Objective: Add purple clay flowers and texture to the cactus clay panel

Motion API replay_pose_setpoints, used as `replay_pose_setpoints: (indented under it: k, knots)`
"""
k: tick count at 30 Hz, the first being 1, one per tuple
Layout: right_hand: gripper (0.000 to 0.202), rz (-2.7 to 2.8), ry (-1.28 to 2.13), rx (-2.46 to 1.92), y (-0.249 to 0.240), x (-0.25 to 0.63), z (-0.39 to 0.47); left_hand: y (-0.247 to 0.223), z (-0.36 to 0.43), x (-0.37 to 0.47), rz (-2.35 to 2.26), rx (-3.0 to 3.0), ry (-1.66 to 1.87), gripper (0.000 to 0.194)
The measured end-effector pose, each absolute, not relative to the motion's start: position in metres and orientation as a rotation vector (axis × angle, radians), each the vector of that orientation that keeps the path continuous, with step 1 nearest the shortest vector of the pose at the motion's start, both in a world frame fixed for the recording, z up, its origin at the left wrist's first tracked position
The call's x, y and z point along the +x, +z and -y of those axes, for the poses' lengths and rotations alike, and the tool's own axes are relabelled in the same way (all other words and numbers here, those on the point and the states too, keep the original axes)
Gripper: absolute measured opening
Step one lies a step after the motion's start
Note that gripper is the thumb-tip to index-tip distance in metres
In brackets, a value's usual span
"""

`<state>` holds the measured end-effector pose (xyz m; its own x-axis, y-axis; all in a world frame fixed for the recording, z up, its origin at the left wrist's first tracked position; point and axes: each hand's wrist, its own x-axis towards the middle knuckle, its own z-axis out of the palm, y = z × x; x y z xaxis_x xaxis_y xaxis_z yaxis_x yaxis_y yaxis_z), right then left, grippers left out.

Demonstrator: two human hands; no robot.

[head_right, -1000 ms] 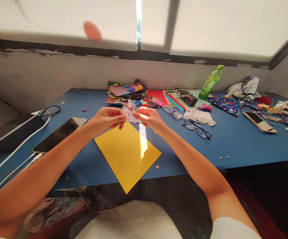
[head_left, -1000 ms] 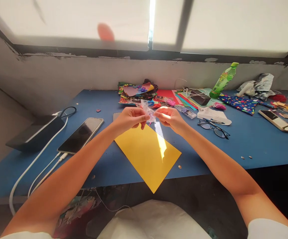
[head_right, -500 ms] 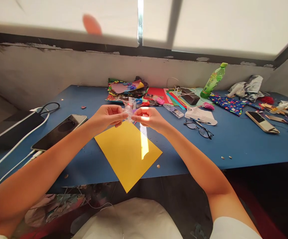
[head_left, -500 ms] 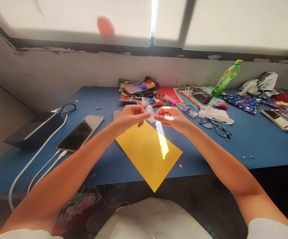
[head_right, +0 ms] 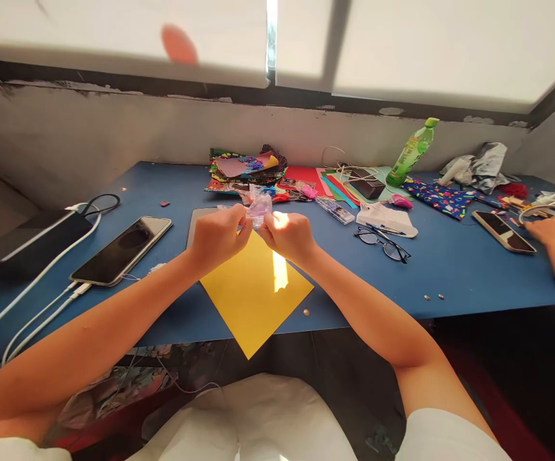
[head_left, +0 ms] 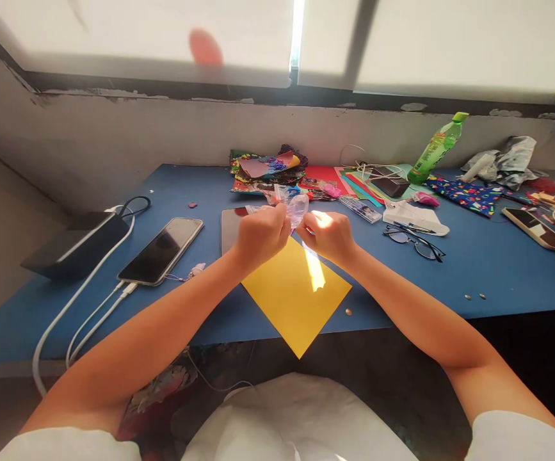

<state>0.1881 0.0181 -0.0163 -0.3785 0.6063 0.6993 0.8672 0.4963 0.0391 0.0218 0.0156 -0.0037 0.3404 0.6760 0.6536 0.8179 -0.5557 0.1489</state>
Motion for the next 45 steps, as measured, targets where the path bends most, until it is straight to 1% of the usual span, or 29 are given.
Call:
replay_pose_setpoints:
  k: [2,5,8,15,19,22,28,30,32,33,35,36,37,41,43,45]
  knots:
    - [0.027,2.129,-0.542,-1.192,-0.017,0.190,-0.019,-0.002,-0.019,0.018,1.225,-2.430,-0.967,0.016]
    - [0.026,2.143,-0.536,-1.181,-0.019,0.191,-0.020,-0.002,-0.025,0.012,0.936,-2.478,-0.832,0.024]
    - [0.028,2.147,-0.524,-1.183,-0.021,0.191,-0.020,-0.005,-0.029,0.008,0.817,-2.478,-0.765,0.025]
    - [0.026,2.125,-0.486,-1.212,-0.021,0.189,-0.019,-0.002,-0.025,0.008,0.920,-2.479,-0.922,0.023]
    - [0.024,2.133,-0.446,-1.192,-0.021,0.187,-0.017,0.001,-0.022,0.011,0.934,-2.517,-0.805,0.027]
    - [0.020,2.153,-0.430,-1.162,-0.021,0.186,-0.015,0.001,-0.021,0.013,1.023,-2.547,-0.779,0.025]
    - [0.018,2.100,-0.423,-1.177,-0.023,0.190,-0.019,0.005,-0.025,0.008,1.426,-2.457,-1.058,0.014]
    - [0.018,2.097,-0.420,-1.171,-0.023,0.191,-0.020,0.008,-0.026,0.006,1.540,-2.512,-1.169,0.013]
    - [0.017,2.115,-0.415,-1.150,-0.022,0.192,-0.020,0.010,-0.024,0.007,1.610,-2.658,-1.288,0.008]
    - [0.017,2.129,-0.413,-1.135,-0.020,0.193,-0.020,0.011,-0.023,0.008,1.623,-2.741,-1.337,0.011]
    - [0.016,2.160,-0.411,-1.106,-0.017,0.193,-0.018,0.012,-0.021,0.010,1.650,-2.883,-1.415,0.028]
    - [0.016,2.174,-0.411,-1.095,-0.016,0.193,-0.016,0.011,-0.021,0.011,1.685,-2.932,-1.448,0.033]
    - [0.017,2.185,-0.412,-1.087,-0.015,0.193,-0.016,0.010,-0.022,0.013,1.745,-2.971,-1.483,0.034]
    - [0.018,2.156,-0.420,-1.129,-0.014,0.193,-0.016,0.009,-0.027,0.015,1.993,-3.070,-1.728,0.027]
    - [0.018,2.054,-0.397,-1.209,-0.015,0.193,-0.017,0.010,-0.028,0.016,1.996,-3.055,-1.887,0.028]
    - [0.021,1.941,-0.265,-1.279,-0.016,0.192,-0.019,0.012,-0.027,0.016,1.968,-3.032,-1.987,0.028]
